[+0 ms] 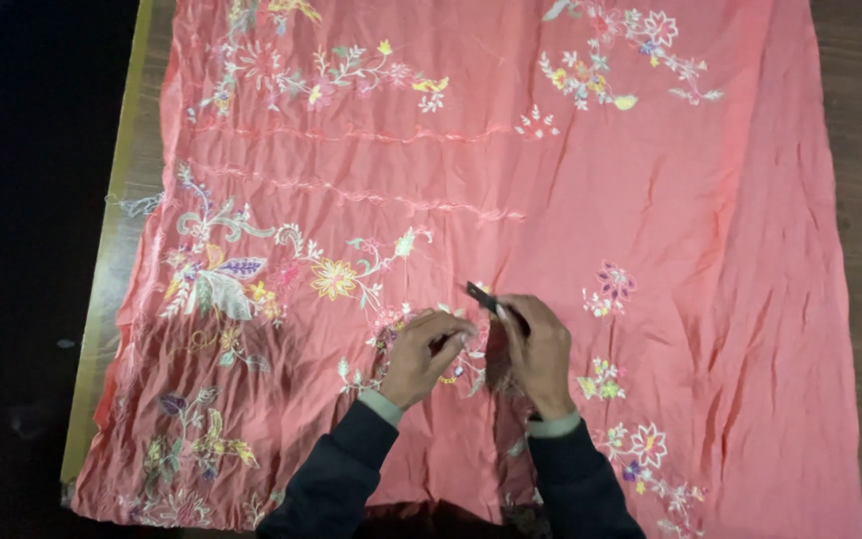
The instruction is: The person uses a small tool to pick and remove loose or excess threads from an embroidered pink fabric laid on a table.
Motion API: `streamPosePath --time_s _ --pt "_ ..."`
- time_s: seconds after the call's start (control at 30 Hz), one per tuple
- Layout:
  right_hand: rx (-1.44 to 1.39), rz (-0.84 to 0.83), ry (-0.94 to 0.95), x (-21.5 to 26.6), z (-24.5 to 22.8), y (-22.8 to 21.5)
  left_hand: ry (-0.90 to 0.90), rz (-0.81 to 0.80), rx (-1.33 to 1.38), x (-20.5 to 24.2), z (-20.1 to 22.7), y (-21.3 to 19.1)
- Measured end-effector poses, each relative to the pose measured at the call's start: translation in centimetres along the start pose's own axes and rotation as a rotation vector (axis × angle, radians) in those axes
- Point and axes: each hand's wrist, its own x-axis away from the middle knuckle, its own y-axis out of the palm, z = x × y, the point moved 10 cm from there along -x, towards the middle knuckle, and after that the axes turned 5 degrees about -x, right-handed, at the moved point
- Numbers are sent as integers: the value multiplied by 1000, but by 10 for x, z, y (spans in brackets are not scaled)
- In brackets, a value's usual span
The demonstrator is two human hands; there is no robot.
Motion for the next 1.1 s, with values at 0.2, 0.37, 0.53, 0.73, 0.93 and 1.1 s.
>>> streamPosePath --time_s 0.2,0.37,0.53,0.73,0.93,1.1 --pt "-99 79 123 11 -2 -25 -93 46 122 15 -4 -6" --pt "-197 21 185 19 6 4 -395 287 385 33 -17 -19" --pt "-222 -156 288 28 -16 41 -491 538 568 64 -31 -23" --pt "-117 -212 193 33 -26 47 -457 586 635 71 -31 -18" --pt "-200 -168 219 32 -31 49 -462 572 684 81 -41 -14" --pt "-199 -218 251 48 -23 53 -529 625 721 90 -49 -17"
